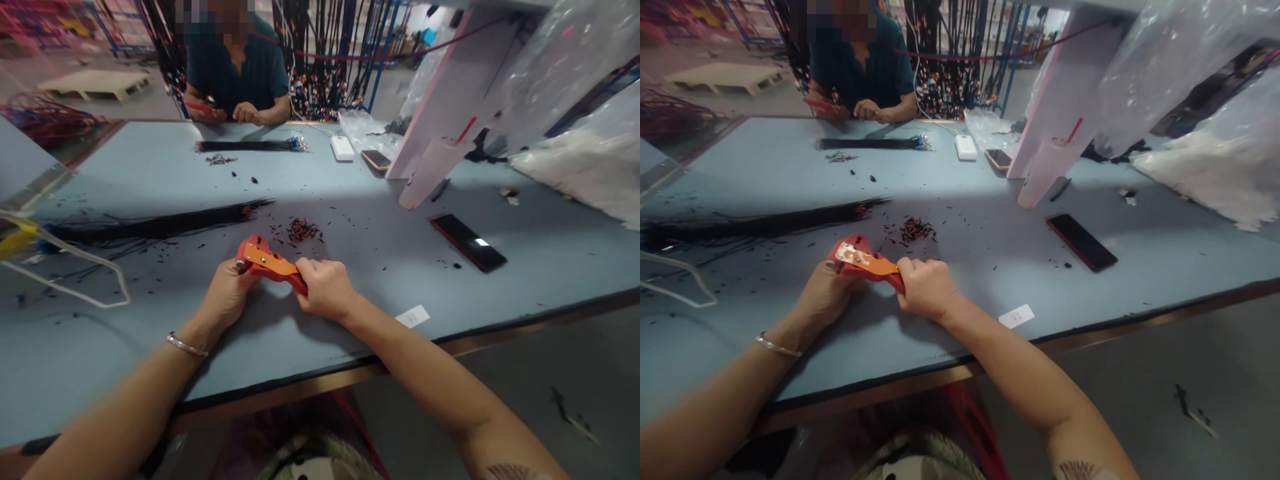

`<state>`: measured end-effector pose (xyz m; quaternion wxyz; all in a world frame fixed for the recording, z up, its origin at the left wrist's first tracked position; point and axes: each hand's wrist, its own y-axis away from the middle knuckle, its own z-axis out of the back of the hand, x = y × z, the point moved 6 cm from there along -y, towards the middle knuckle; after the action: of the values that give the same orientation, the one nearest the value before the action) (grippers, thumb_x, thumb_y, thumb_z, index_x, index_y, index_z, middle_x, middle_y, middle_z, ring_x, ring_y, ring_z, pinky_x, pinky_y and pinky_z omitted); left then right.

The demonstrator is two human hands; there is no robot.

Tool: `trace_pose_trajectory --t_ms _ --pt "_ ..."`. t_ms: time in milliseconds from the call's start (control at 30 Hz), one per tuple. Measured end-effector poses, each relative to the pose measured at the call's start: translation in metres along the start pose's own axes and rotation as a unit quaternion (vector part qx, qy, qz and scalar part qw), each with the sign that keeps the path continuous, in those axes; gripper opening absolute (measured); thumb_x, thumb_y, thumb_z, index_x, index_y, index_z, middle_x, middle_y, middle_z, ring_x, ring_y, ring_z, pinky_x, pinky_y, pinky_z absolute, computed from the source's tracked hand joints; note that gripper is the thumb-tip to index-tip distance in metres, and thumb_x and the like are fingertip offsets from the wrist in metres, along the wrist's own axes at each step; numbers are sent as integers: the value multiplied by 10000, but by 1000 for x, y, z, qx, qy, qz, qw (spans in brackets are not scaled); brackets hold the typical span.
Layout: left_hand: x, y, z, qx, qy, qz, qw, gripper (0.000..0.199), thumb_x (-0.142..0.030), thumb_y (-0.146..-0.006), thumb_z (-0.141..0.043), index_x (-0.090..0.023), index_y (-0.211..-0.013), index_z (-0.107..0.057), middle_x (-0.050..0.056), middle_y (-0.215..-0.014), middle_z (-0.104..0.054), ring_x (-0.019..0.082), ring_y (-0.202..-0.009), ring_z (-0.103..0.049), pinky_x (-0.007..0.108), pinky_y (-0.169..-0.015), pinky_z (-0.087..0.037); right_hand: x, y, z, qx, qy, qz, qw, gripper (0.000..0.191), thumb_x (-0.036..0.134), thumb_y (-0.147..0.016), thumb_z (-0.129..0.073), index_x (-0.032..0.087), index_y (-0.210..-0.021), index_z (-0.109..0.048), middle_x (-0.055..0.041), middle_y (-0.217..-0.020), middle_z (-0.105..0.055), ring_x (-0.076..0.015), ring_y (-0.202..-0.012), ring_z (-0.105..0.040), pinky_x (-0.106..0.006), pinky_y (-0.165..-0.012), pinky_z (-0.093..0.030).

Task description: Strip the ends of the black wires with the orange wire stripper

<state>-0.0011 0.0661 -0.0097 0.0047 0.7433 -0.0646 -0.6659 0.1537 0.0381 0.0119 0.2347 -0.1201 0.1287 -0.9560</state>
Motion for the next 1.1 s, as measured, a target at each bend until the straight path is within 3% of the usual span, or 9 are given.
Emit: trace_pose_trajectory --t_ms 367,500,567,633,733,800,867,1000,1100 --pt "-11 3 -8 33 -1 1 999 446 -495 -611 -816 -145 -533 -551 -74 -463 -302 47 -449 -217 216 -424 -162 -1 -2 -2 31 -21 -22 999 167 271 -766 -544 165 -891 -572 -59 -759 -685 -196 -645 -622 -282 -524 -283" --pt "-8 2 -5 21 -6 15 1000 335 -458 -643 -795 -152 -690 -667 -78 -462 -347 56 -422 -241 220 -407 -160 -10 -3 3 18 -77 -77 994 129 286 -777 -571 182 -852 -583 -37 -694 -663 -192 -616 -612 -276 -553 -341" --pt "-6 1 -4 11 -11 27 1000 249 -391 -663 -772 -166 -721 -684 -77 -457 -371 61 -406 -262 218 -397 -172 -22 -3 8 -1 -176 -132 975 113 300 -781 -570 191 -811 -575 -18 -645 -634 -185 -597 -599 -275 -573 -384" --pt "-7 1 -4 5 -13 32 999 201 -356 -666 -755 -171 -703 -685 -77 -447 -363 63 -397 -264 217 -395 -174 -30 -3 8 5 -351 -168 921 116 305 -780 -559 190 -800 -558 -9 -635 -616 -177 -592 -598 -278 -581 -432" --pt "-9 2 -6 4 -14 24 1000 192 -348 -663 -748 -167 -693 -693 -79 -436 -343 64 -397 -242 220 -405 -154 -28 -3 2 68 -618 -165 766 169 297 -748 -579 171 -857 -548 -30 -724 -632 -183 -641 -632 -302 -611 -507" --pt "-11 3 -6 0 -15 14 1000 189 -348 -667 -744 -169 -699 -696 -76 -436 -352 70 -401 -247 226 -413 -154 -23 -1 -2 113 -712 -165 674 232 282 -715 -610 156 -902 -555 -47 -784 -640 -195 -681 -650 -328 -642 -535" --pt "-11 3 -3 -5 -20 2 1000 186 -350 -679 -734 -173 -725 -700 -74 -438 -360 77 -402 -254 233 -418 -156 -15 2 -7 155 -760 -171 607 248 254 -704 -606 146 -924 -564 -54 -799 -644 -201 -690 -658 -339 -651 -542" --pt "-15 0 10 -29 -31 -20 999 167 -326 -688 -720 -182 -765 -688 -68 -472 -409 80 -412 -282 236 -422 -179 0 7 -12 209 -814 -165 517 213 212 -727 -549 136 -925 -572 -62 -784 -657 -210 -696 -669 -343 -652 -541" --pt "-21 -5 22 -60 -25 -42 997 135 -286 -676 -705 -185 -748 -654 -62 -506 -441 75 -419 -297 233 -416 -191 7 10 -14 224 -827 -153 492 196 195 -737 -561 128 -921 -580 -64 -780 -666 -211 -697 -678 -332 -655 -537"
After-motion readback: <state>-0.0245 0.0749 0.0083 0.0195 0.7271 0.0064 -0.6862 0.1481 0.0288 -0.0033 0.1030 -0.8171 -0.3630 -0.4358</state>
